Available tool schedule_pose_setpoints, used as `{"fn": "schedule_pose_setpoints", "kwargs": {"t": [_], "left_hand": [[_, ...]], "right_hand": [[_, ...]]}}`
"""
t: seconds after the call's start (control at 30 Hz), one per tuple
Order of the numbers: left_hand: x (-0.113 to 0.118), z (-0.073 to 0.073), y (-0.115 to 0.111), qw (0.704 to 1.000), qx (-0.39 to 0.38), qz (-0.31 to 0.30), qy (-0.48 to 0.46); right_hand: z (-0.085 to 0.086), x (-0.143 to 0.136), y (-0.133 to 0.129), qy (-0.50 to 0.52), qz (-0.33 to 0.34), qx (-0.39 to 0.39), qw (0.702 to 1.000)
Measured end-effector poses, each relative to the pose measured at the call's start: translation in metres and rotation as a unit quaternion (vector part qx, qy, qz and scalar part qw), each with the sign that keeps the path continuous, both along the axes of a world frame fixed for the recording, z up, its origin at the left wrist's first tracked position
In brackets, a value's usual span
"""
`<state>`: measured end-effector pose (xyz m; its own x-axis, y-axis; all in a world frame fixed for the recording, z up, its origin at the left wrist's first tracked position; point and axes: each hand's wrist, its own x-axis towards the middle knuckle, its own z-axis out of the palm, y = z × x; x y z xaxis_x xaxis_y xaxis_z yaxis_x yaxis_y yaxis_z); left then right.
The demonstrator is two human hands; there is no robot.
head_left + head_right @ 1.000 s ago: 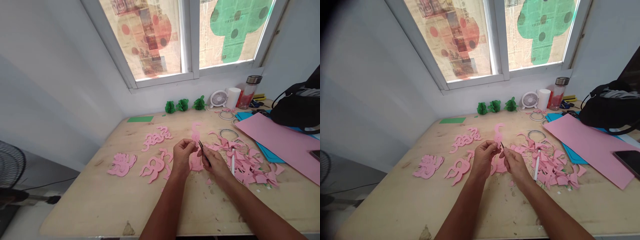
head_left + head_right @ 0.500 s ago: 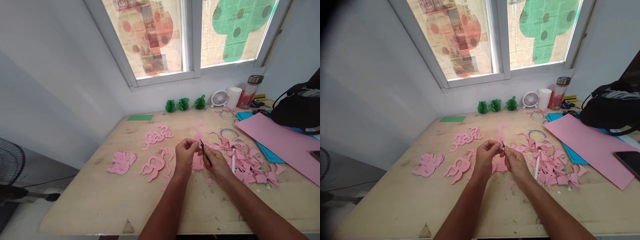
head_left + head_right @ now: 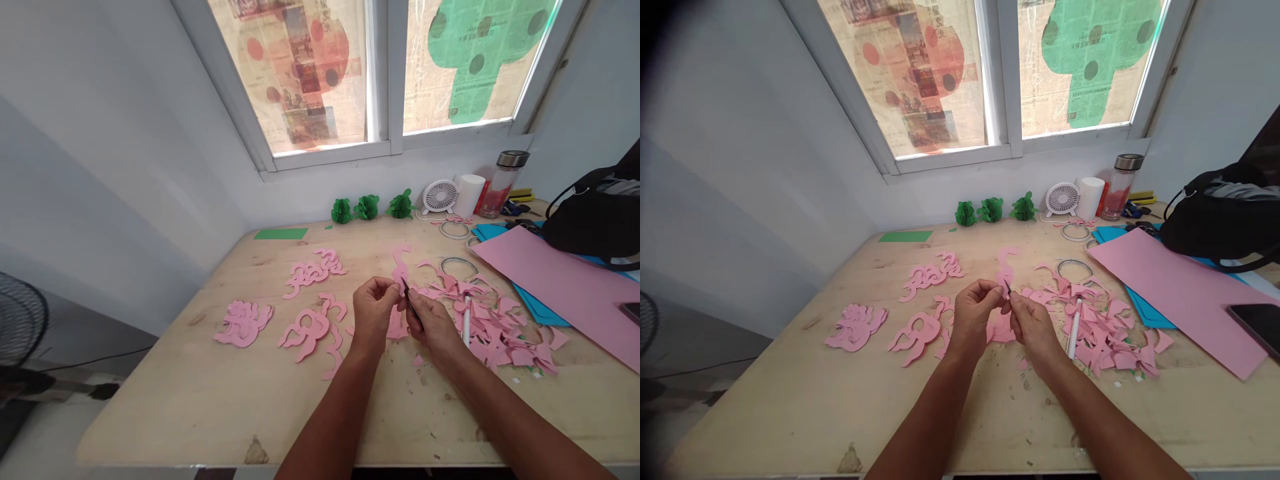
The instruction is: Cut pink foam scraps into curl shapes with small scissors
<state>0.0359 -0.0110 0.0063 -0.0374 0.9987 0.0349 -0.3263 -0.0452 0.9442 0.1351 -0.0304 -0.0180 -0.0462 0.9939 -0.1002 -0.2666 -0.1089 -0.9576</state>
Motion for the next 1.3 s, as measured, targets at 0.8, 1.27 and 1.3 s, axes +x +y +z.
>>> {"fn": "schedule_pose_setpoints", "kwargs": {"t": [0.8,1.27,1.3], "left_hand": [[0.0007,0.0001,-0.0012,1.0,-0.006,-0.006,-0.01],[0.0007,0.0023,-0.0019,0.999,-0.03,0.0,-0.01],[0.0006,0.0023,-0.0021,0.999,-0.031,0.0,-0.01]], "right_hand": [[0.0007,-0.0001,0.0001,-0.005,0.001,-0.013,1.0],[0.004,0.0,-0.0008,-0.021,-0.012,-0.029,0.999],[0.0035,0.0,-0.0007,-0.022,-0.013,-0.028,0.999]]}}
